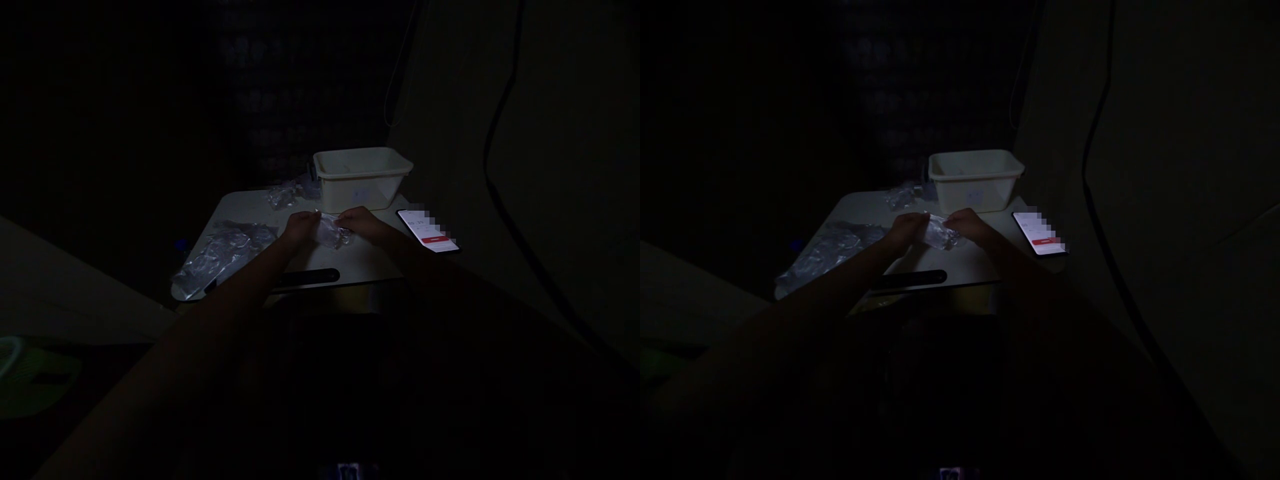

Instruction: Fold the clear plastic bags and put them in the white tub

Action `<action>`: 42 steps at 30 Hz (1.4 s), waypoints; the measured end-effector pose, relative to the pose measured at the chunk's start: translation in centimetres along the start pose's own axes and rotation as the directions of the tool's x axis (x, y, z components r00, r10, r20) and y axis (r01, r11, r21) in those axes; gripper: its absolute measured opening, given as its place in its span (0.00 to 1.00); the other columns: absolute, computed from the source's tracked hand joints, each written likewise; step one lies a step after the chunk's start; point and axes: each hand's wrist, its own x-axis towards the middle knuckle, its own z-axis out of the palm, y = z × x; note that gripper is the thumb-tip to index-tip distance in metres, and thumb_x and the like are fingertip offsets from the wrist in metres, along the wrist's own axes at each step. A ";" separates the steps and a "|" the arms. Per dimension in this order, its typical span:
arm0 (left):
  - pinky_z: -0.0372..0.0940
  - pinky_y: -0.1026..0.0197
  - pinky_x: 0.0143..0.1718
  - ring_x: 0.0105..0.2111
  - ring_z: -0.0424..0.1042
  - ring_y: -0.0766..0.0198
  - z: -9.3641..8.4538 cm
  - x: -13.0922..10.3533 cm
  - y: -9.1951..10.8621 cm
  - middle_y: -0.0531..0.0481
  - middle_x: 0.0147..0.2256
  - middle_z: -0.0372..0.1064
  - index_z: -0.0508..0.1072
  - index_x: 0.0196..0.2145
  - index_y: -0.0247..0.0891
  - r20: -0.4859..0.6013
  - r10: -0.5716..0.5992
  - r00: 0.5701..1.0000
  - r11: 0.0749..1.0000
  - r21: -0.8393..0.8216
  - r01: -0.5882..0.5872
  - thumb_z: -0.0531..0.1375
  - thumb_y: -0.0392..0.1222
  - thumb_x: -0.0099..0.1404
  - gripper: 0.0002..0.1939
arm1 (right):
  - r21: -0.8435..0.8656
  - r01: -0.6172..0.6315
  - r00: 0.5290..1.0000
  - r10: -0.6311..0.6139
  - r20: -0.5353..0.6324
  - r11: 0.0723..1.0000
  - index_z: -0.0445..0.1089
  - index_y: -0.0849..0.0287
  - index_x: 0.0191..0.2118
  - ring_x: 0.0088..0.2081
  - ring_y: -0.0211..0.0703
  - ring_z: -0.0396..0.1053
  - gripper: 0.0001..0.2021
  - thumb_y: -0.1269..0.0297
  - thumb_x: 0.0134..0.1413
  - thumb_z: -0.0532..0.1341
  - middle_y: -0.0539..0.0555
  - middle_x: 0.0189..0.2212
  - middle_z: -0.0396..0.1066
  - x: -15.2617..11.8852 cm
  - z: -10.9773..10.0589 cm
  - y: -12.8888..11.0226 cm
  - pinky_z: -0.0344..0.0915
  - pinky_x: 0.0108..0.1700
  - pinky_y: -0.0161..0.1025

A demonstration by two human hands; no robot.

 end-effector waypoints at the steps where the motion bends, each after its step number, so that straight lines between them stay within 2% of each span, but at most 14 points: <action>1: 0.53 0.68 0.19 0.15 0.57 0.74 0.0 0.0 0.0 0.56 0.14 0.58 0.63 0.16 0.32 -0.014 0.016 1.000 1.000 0.005 -0.016 0.59 0.45 0.45 0.12 | -0.003 -0.006 1.000 0.006 0.000 1.000 0.65 0.65 0.17 0.17 0.29 0.55 0.05 0.69 0.36 0.57 0.46 0.11 0.58 0.0 0.0 0.0 0.52 0.21 0.30; 5: 0.52 0.69 0.18 0.15 0.56 0.74 -0.1 -0.1 0.1 0.56 0.14 0.58 0.63 0.16 0.33 -0.038 0.029 0.999 0.999 0.029 -0.028 0.59 0.43 0.45 0.11 | 0.012 -0.011 1.000 0.010 0.018 1.000 0.65 0.64 0.17 0.18 0.30 0.55 0.06 0.67 0.36 0.58 0.47 0.12 0.59 0.1 -0.1 0.3 0.52 0.22 0.30; 10: 0.50 0.69 0.17 0.14 0.54 0.75 0.1 -0.5 0.3 0.57 0.13 0.57 0.63 0.15 0.33 0.006 0.033 0.999 0.998 0.053 -0.034 0.58 0.41 0.46 0.10 | 0.020 0.017 0.999 -0.017 0.031 1.000 0.67 0.65 0.19 0.19 0.30 0.56 0.07 0.65 0.35 0.58 0.47 0.14 0.61 0.3 0.0 0.6 0.53 0.24 0.31; 18: 0.50 0.69 0.17 0.14 0.54 0.75 0.5 -0.5 0.4 0.57 0.13 0.56 0.62 0.16 0.34 0.001 -0.029 1.000 0.999 0.034 0.029 0.57 0.42 0.47 0.10 | 0.023 0.027 1.000 -0.027 -0.008 0.999 0.65 0.65 0.17 0.18 0.30 0.56 0.05 0.69 0.34 0.58 0.46 0.12 0.59 0.5 0.1 0.7 0.53 0.23 0.30; 25: 0.46 0.69 0.14 0.12 0.51 0.75 0.2 -0.6 0.6 0.58 0.12 0.52 0.60 0.14 0.35 -0.028 -0.014 1.000 0.997 0.072 0.016 0.56 0.41 0.48 0.11 | 0.048 -0.022 1.000 0.023 -0.019 0.999 0.64 0.65 0.17 0.17 0.29 0.56 0.04 0.70 0.35 0.58 0.46 0.12 0.59 0.3 0.0 0.5 0.53 0.21 0.30; 29: 0.47 0.69 0.14 0.13 0.52 0.75 0.2 -0.6 0.6 0.57 0.13 0.54 0.61 0.14 0.34 -0.037 -0.023 0.999 0.998 0.062 0.026 0.57 0.43 0.46 0.11 | 0.047 -0.022 0.999 0.024 -0.034 0.999 0.64 0.65 0.17 0.17 0.29 0.55 0.04 0.71 0.35 0.58 0.46 0.12 0.59 0.4 0.2 0.3 0.53 0.21 0.30; 35: 0.50 0.69 0.16 0.14 0.55 0.74 0.4 -0.6 0.6 0.57 0.14 0.59 0.67 0.18 0.33 -0.063 -0.040 0.997 0.994 0.096 0.046 0.57 0.37 0.44 0.04 | -0.008 -0.032 0.999 0.032 -0.014 0.999 0.65 0.65 0.17 0.16 0.29 0.54 0.06 0.68 0.35 0.58 0.46 0.11 0.58 0.2 0.0 0.3 0.52 0.20 0.30; 42: 0.52 0.69 0.18 0.14 0.55 0.74 0.7 -1.0 0.8 0.56 0.12 0.59 0.67 0.15 0.33 0.010 -0.048 0.999 0.995 0.090 0.046 0.58 0.35 0.42 0.03 | 0.021 0.046 0.999 -0.045 -0.017 0.999 0.67 0.66 0.20 0.19 0.30 0.57 0.07 0.66 0.34 0.59 0.48 0.14 0.62 0.4 0.5 0.1 0.54 0.22 0.30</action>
